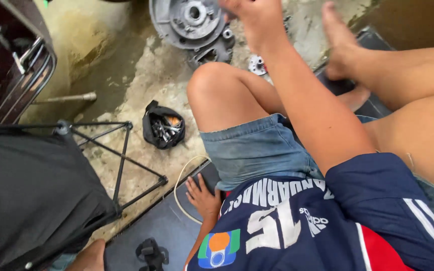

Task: The person sits on the floor and uses a small metal tool to clean or scrape the surface of a mechanical part. They rotate the part to access different areas and continue the cleaning process.

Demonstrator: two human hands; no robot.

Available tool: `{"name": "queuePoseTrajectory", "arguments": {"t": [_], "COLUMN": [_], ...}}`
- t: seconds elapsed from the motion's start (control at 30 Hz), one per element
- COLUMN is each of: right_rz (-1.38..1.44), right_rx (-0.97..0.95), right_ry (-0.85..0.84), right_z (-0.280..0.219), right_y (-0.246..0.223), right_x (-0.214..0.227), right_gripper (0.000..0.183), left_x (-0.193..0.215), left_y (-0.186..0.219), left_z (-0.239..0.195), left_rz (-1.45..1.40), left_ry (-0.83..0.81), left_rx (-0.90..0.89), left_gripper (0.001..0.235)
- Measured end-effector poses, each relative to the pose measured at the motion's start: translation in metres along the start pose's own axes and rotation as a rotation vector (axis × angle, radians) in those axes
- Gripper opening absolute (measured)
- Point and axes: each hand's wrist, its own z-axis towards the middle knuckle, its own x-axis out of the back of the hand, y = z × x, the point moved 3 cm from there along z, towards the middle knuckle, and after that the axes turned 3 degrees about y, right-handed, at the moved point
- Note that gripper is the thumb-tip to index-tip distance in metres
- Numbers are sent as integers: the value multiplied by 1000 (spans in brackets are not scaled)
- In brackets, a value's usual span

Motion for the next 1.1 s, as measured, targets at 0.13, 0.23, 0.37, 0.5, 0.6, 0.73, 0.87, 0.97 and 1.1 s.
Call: {"name": "queuePoseTrajectory", "arguments": {"t": [0.13, 0.23, 0.37, 0.5, 0.6, 0.73, 0.87, 0.97, 1.1], "right_rz": [-273, -123, -130, -113, -203, -350, -564, -491, -500], "right_rx": [-96, -250, -199, -201, -113, -131, -62, -58, -81], "right_ry": [44, 111, 104, 25, -66, -295, -591, -443, -295], "right_z": [-10, -8, -4, -9, -27, -67, -131, -170, -183], "right_y": [-50, -53, -59, -70, -92, -139, -163, -181, -194], "right_x": [18, 43, 64, 45, 25, 14, 27, 44, 60], "right_gripper": [52, 33, 43, 56, 52, 67, 76, 87, 89], "left_x": [-8, -12, -22, -30, 22, 238, 348, 348, 343], "left_y": [-6, -6, 4, -6, -3, 120, 233, 271, 295], "left_z": [-1, -2, -5, -6, 24, 97, 117, 122, 132], "left_rz": [68, 14, -105, -244, -339, -839, -1056, -997, -987], "left_ry": [77, 116, 89, 44, 572, 614, -19, -320, -342], "left_rx": [-17, -16, 99, 237, 67, -30, -685, -912, -988], "left_gripper": [92, 86, 73, 77, 63, 47, 86, 92, 79]}}
